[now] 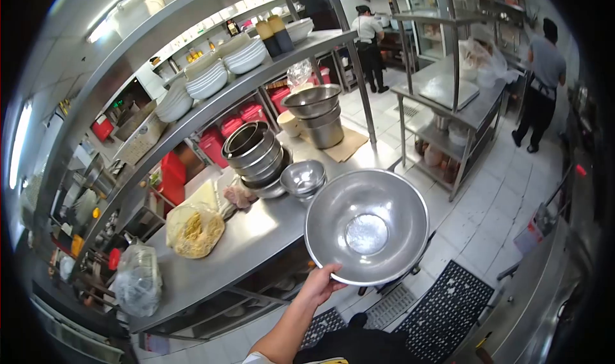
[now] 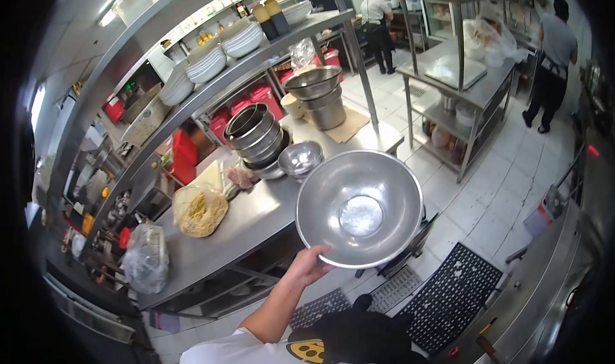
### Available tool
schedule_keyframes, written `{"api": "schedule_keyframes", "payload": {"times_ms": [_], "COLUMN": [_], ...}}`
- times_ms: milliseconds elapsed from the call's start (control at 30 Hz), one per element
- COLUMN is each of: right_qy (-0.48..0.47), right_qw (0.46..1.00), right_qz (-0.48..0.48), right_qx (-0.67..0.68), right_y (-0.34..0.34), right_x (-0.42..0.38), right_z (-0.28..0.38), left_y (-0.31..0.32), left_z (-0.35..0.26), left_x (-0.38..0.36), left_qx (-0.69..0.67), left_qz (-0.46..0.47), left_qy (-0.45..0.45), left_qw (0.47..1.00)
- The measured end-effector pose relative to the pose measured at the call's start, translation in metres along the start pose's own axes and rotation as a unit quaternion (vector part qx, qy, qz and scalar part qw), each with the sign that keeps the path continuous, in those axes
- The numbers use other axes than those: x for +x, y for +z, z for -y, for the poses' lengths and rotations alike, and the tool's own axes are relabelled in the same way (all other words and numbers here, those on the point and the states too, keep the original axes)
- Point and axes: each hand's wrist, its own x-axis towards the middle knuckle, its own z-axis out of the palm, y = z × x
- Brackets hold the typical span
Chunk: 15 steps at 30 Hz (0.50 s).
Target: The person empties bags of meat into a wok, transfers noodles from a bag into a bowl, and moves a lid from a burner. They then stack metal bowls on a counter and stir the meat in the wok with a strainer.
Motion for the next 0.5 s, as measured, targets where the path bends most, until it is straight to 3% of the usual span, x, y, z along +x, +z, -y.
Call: {"api": "schedule_keyframes", "payload": {"times_ms": [133,200,267,333,400,500], "right_qy": [-0.014,-0.051,-0.138,-0.353,-0.405,-0.486], "right_qw": [0.967,0.866,0.807,0.678,0.573,0.342], "right_qz": [0.209,0.390,0.454,0.559,0.651,0.772], "right_qx": [-0.144,-0.310,-0.351,-0.323,-0.289,-0.223], "right_y": [0.077,0.122,0.176,0.218,0.249,0.274], "right_x": [0.002,0.014,-0.031,-0.080,-0.184,-0.294], "right_z": [0.002,-0.011,-0.016,-0.014,0.039,0.086], "left_y": [-0.010,-0.016,-0.027,-0.047,-0.075,-0.109], "left_z": [0.001,0.000,0.001,0.008,0.011,0.013], "left_x": [-0.041,-0.053,-0.066,-0.080,-0.091,-0.115], "left_qx": [-0.022,-0.022,-0.038,-0.058,-0.075,-0.114], "left_qz": [-0.038,-0.062,-0.082,-0.100,-0.105,-0.169], "left_qy": [0.023,0.036,0.048,0.053,0.053,0.079], "left_qw": [0.999,0.997,0.995,0.992,0.990,0.976]}}
